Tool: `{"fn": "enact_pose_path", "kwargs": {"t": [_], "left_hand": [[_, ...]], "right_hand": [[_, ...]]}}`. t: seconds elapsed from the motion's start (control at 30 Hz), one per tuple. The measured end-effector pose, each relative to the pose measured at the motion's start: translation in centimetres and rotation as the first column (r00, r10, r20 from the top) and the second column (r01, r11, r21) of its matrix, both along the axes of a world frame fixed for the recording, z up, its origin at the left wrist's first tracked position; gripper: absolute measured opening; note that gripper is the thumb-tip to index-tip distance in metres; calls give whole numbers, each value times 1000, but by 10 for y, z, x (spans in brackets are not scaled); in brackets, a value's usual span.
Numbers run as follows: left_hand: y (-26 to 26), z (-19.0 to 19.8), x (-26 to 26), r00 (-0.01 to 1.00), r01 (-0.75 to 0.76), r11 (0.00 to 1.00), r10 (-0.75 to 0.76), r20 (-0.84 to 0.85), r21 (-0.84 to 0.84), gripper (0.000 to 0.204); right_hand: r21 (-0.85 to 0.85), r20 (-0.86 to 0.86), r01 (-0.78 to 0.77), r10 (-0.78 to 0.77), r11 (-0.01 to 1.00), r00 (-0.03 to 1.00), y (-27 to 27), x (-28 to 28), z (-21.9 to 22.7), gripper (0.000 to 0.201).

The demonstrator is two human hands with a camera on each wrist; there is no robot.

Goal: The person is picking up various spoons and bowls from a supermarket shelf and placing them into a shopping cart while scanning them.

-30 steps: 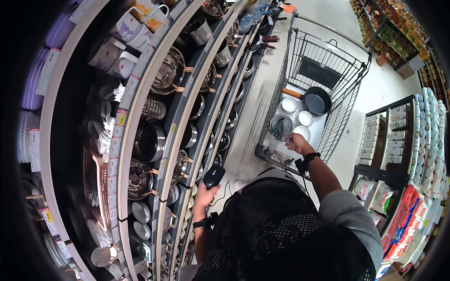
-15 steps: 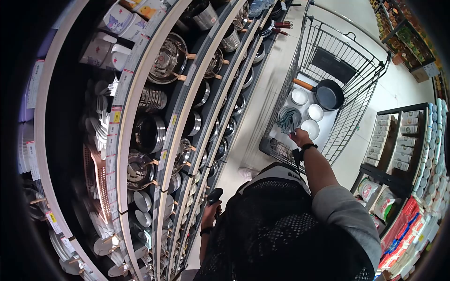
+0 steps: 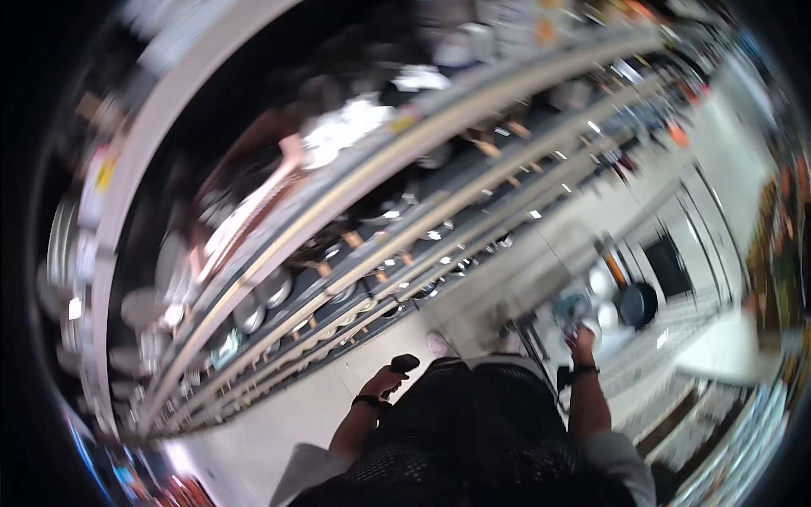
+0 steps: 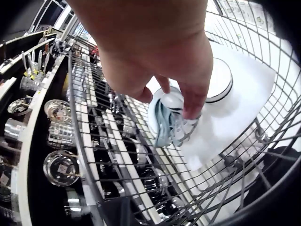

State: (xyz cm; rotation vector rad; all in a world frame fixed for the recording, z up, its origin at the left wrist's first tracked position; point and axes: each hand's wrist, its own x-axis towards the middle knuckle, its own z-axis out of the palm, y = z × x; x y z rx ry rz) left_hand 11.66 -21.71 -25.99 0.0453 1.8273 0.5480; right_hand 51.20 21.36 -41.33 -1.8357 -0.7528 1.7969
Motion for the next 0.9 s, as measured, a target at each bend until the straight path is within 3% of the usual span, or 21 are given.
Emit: {"fn": "enact_pose_path", "kwargs": {"t": [0.03, 0.1, 0.17, 0.23, 0.27, 0.33, 0.4, 0.43, 0.47, 0.53, 0.6, 0.67, 0.73, 0.8, 0.83, 0.87, 0.9], "left_hand": [[-28, -22, 0, 999, -16, 1000, 17, 43, -26, 20], [-66, -44, 9, 994, -96, 994, 98, 41, -50, 21], [-90, -59, 15, 990, -108, 991, 115, 82, -82, 25], [-110, -67, 23, 969, -216, 975, 220, 108, -54, 24], [-115, -74, 23, 965, -235, 971, 239, 111, -46, 22], [-126, -87, 27, 953, -270, 962, 272, 134, -35, 22], [-143, -97, 25, 942, -296, 955, 297, 155, -30, 22], [-142, -100, 29, 938, -309, 951, 309, 158, -26, 22], [-150, -99, 31, 936, -314, 949, 316, 152, -38, 21], [-162, -115, 26, 925, -344, 939, 340, 171, -5, 21], [-174, -114, 19, 925, -340, 940, 340, 169, -28, 25], [-180, -112, 16, 926, -336, 941, 339, 168, -45, 24], [-191, -110, 8, 922, -343, 939, 343, 177, -32, 23], [-195, -107, -2, 913, -354, 935, 353, 204, -31, 22], [-199, -113, -1, 895, -399, 917, 394, 211, -18, 21], [-211, -121, 2, 874, -445, 896, 437, 214, -15, 20], [-219, -129, -1, 885, -417, 909, 408, 224, -7, 21]], "right_hand": [[9, -11, 129, -129, 992, 992, 5, -9, 5, 35], [171, -63, 158, -150, 973, 987, 7, -13, 36, 32], [443, -94, 188, -163, 877, 982, 10, -54, 86, 19], [654, -133, 173, -113, 736, 985, 23, -117, 137, 12], [644, -87, 162, -139, 748, 987, 21, -132, 158, 10], [804, -187, 98, 92, 586, 978, 6, -205, 234, 8], [951, -84, 16, 209, 309, 974, -27, -270, 303, 7], [976, -82, 18, 288, 218, 954, -33, -287, 326, 7], [989, -82, 33, 356, 143, 931, -43, -301, 347, 8], [971, 66, 73, 551, -227, 832, -87, -372, 437, 10], [913, 263, 32, 647, -407, 716, -117, -416, 496, 11], [840, 352, 109, 687, -531, 635, -130, -449, 526, 12], [732, 513, 107, 648, -673, 563, -147, -511, 554, 13], [703, 708, -393, 631, -593, 317, -151, -538, 552, 18], [557, 803, -617, 549, -556, 230, -152, -548, 552, 28], [557, 803, -617, 549, -556, 230, -150, -552, 550, 28], [426, 880, -691, 445, -585, 166, -150, -559, 551, 33]]}}
